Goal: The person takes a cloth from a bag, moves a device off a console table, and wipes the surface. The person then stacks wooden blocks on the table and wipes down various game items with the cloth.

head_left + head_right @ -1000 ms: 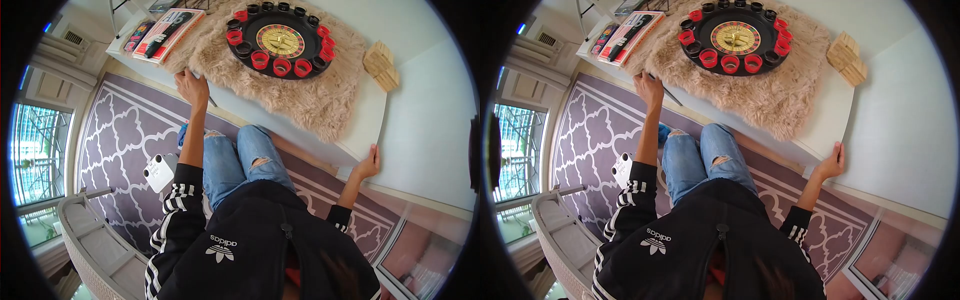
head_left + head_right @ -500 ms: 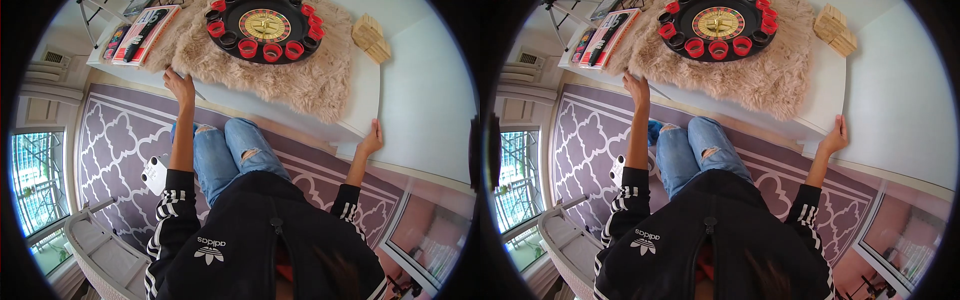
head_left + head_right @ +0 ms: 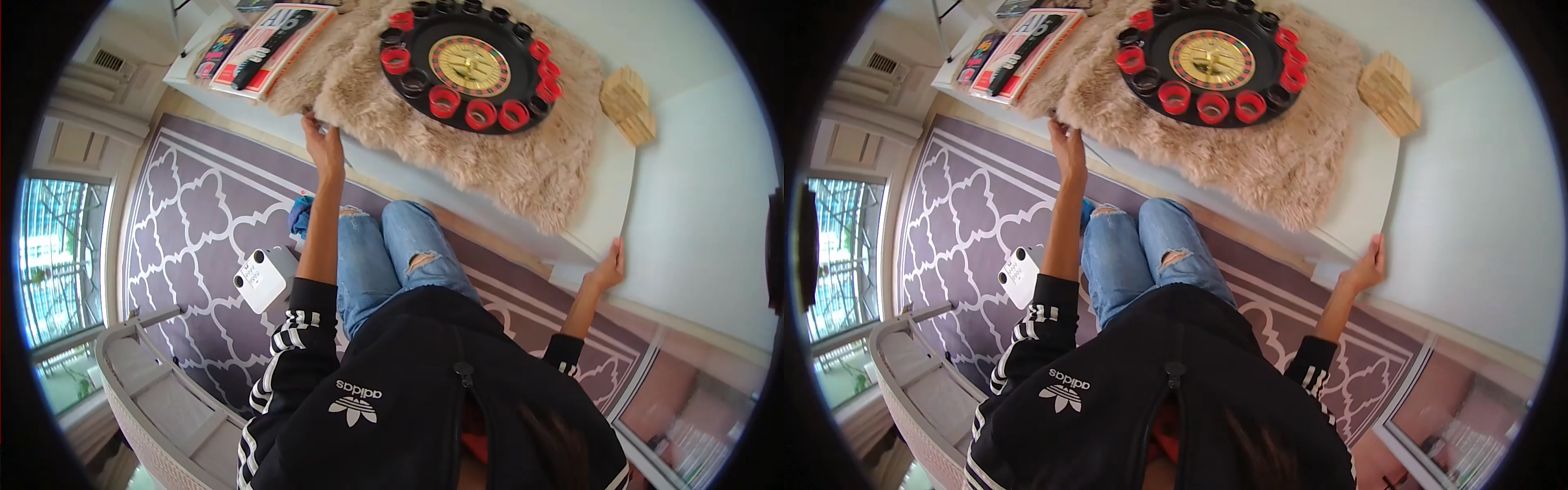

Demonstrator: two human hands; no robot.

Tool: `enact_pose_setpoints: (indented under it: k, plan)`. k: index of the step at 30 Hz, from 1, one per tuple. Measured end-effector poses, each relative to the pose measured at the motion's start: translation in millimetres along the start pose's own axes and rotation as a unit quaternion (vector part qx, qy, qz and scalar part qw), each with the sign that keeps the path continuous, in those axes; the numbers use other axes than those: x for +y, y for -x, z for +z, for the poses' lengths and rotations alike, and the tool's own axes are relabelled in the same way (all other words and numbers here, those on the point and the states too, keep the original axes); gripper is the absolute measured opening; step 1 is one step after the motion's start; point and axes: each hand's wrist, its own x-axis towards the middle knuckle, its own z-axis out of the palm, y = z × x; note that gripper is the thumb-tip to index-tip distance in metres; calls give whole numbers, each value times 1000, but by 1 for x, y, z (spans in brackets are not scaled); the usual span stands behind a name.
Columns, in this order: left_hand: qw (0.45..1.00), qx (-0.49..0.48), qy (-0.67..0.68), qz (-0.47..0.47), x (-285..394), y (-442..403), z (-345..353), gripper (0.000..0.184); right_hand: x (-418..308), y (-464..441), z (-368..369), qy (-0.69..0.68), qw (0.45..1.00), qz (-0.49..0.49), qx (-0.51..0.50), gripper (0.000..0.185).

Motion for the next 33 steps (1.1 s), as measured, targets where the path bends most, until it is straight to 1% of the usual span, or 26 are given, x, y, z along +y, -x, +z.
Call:
enact_pose_setpoints:
  k: [2, 4, 5, 7, 9, 11, 12, 13, 14, 15, 17, 18, 19, 20, 21, 22, 23, 24, 25, 26, 27, 28, 30, 31, 32, 33]
  plan:
    - [999, 14, -50, 16, -8, 1, -5, 42, -4, -2, 6, 19, 1000, -9, -14, 25]
    - [999, -18, -34, -25, 5, 6, -10, 39, -6, 4, 4, 23, 1000, 5, 12, 26]
    - [998, -34, -34, -34, 10, 6, -16, 38, -3, 2, 3, 24, 1000, 5, -5, 26]
    - [985, -138, 88, -62, 3, -1, -34, 37, 6, -5, -2, 14, 1000, -6, -20, 27]
    - [983, -132, 117, -47, -15, 7, -53, 42, -4, 2, -10, 53, 997, -17, -45, 29]
    - [994, -81, -70, -10, -46, 23, -88, 48, -14, 16, -18, 166, 983, -71, -38, 29]
    - [982, -71, -156, -75, -80, 29, -110, 48, -17, 24, -23, 163, 983, -74, -43, 29]
    - [959, -60, -240, -140, -122, 40, -133, 49, -19, 34, -30, 193, 975, -107, -30, 28]
    - [927, -86, -344, -120, -156, 59, -152, 49, -22, 46, -30, 223, 965, -140, -16, 27]
    - [885, -113, -442, -98, -184, 78, -169, 49, -32, 60, -25, 222, 965, -141, -14, 27]
    - [810, -229, -527, -117, -221, 104, -206, 47, -66, 91, -19, 309, 902, -301, -32, 25]
    - [815, -227, -501, -182, -229, 110, -214, 40, -85, 107, -11, 308, 901, -305, -26, 25]
    - [816, -224, -472, -247, -235, 113, -217, 34, -105, 121, 2, 274, 896, -342, -74, 24]
    - [818, -226, -467, -248, -239, 110, -214, 34, -117, 134, 11, 239, 886, -378, -123, 23]
    - [870, -208, -352, -275, -241, 110, -212, 27, -117, 144, 16, 215, 901, -326, -189, 23]
    - [906, -183, -234, -300, -242, 112, -212, 20, -116, 154, 22, 189, 908, -270, -257, 23]
    - [956, -144, -208, -150, -215, 111, -196, 14, -119, 171, 34, 156, 877, -275, -361, 23]
    - [955, -203, -186, -110, -187, 104, -186, 16, -123, 196, 51, 119, 836, -274, -460, 24]
    - [934, -260, -109, -218, -121, 94, -173, 13, -141, 228, 75, 139, 771, -303, -542, 27]
    - [938, -307, -77, -142, -90, 100, -169, 14, -149, 256, 97, 127, 706, -370, -590, 42]
    - [914, -346, 62, -203, -50, 106, -168, 15, -151, 277, 112, 115, 663, -382, -634, 56]
    - [862, -386, 205, -257, -8, 111, -164, 17, -140, 292, 121, 116, 635, -389, -658, 64]
    - [810, -438, 250, -299, 43, 119, -171, 20, -124, 302, 131, 53, 591, -334, -732, 65]
    - [839, -403, 258, -258, 49, 123, -175, 20, -129, 291, 125, 81, 618, -342, -703, 65]
    - [868, -365, 251, -225, 56, 114, -180, 26, -134, 279, 118, 28, 651, -261, -712, 64]
    - [920, -266, 177, -226, 39, 114, -192, 32, -138, 266, 112, -37, 675, -182, -714, 64]
